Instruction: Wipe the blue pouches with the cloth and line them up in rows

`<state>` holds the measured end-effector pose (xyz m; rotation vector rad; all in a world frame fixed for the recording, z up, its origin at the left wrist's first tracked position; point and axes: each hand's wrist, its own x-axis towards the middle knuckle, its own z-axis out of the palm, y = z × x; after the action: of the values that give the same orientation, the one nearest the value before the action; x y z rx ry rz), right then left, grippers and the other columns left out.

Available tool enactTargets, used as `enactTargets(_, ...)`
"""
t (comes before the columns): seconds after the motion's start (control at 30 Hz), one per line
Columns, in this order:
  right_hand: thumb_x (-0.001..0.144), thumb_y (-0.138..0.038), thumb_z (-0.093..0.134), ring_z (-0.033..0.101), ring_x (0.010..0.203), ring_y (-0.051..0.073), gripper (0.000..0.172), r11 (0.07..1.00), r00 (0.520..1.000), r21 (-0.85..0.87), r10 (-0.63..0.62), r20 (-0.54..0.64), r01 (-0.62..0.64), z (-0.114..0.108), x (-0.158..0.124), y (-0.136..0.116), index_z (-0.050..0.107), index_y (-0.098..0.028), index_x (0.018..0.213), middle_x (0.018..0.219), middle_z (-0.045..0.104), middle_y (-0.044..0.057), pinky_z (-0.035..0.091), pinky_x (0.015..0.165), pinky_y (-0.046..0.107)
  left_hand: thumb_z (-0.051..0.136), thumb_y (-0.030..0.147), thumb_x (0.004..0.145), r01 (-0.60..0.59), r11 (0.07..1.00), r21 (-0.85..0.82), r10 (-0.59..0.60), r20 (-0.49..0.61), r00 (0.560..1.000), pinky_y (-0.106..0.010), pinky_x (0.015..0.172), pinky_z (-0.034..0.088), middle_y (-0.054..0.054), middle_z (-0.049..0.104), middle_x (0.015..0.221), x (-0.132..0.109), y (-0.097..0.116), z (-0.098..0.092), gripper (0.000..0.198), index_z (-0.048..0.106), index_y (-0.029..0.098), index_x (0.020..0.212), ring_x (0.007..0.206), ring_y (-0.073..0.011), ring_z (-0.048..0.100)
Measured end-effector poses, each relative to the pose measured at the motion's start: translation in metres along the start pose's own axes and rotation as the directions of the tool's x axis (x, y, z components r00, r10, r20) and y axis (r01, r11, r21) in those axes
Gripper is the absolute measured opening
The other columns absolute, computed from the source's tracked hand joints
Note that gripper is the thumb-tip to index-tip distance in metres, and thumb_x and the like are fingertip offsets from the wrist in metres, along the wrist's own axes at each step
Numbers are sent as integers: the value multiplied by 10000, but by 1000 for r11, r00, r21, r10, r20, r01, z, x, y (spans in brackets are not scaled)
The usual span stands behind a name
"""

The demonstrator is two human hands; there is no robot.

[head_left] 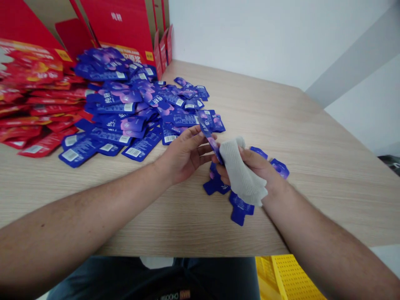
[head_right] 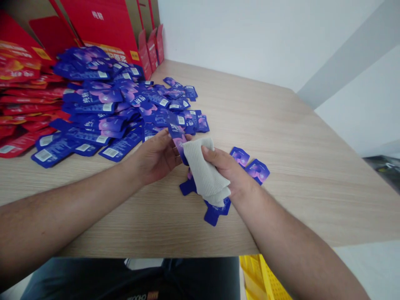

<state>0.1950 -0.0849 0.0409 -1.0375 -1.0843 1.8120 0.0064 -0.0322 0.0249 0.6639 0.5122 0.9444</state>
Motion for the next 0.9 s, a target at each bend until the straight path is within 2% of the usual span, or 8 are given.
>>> enactTargets(0.1,667,-626,910,612,530,136,519,989,998,133,56,43,-61,0,0,2,746,-202,917,649,664,-2,496,431,217,838,238,822,-25,999,25,23,73,997,-215,590,538,29,708,801,0,1,0,180,692,207,923,658,-101,667)
enactTargets(0.2,700,-565,919,616,532,122,457,990,997,125,52,51,-58,1,-2,3,726,-197,889,643,665,-11,496,448,198,860,268,807,14,996,86,-20,69,997,-209,498,469,32,651,701,1,5,1,203,688,182,872,546,-87,590)
enactTargets(0.4,710,-569,916,622,497,135,489,997,998,37,62,-33,-61,-4,-7,-7,704,-196,945,688,716,21,498,436,224,868,227,754,-25,991,129,40,-112,993,-239,577,519,21,657,664,6,5,-2,257,617,174,733,582,-112,608)
enactTargets(0.6,751,-582,872,629,500,167,488,994,974,-84,-92,-207,76,-3,-8,-15,689,-244,1052,767,759,20,491,439,275,715,181,850,-53,970,236,93,-161,983,-257,631,521,-2,689,691,10,-2,-2,76,688,162,781,619,-123,617)
enactTargets(0.7,765,-613,834,684,606,212,469,967,933,-218,-199,-300,136,-1,-4,-12,680,-263,1037,828,772,24,529,507,320,678,196,881,-40,939,343,122,-220,968,-257,610,498,-6,685,693,8,-5,1,115,679,168,769,608,-121,595)
enactTargets(0.77,803,-612,786,700,690,235,423,905,881,-387,-320,-349,175,-2,0,-10,679,-266,1021,851,766,26,540,571,346,685,219,883,-23,901,434,144,-248,958,-253,574,469,-2,674,681,5,-9,4,138,669,177,752,588,-119,568)
enactTargets(0.83,824,-576,759,687,749,244,360,760,800,-633,-468,-376,148,-3,2,-11,673,-255,964,855,750,32,523,627,360,702,236,873,-3,858,514,139,-226,964,-252,558,455,-5,678,690,1,-13,6,122,686,182,764,591,-123,561)
enactTargets(0.9,833,-541,731,648,740,238,315,566,723,-823,-583,-369,36,-3,4,-12,648,-242,888,817,720,36,478,639,359,720,234,855,-10,823,568,139,-184,973,-252,559,455,-12,690,716,-1,-16,7,91,707,185,779,612,-130,569)
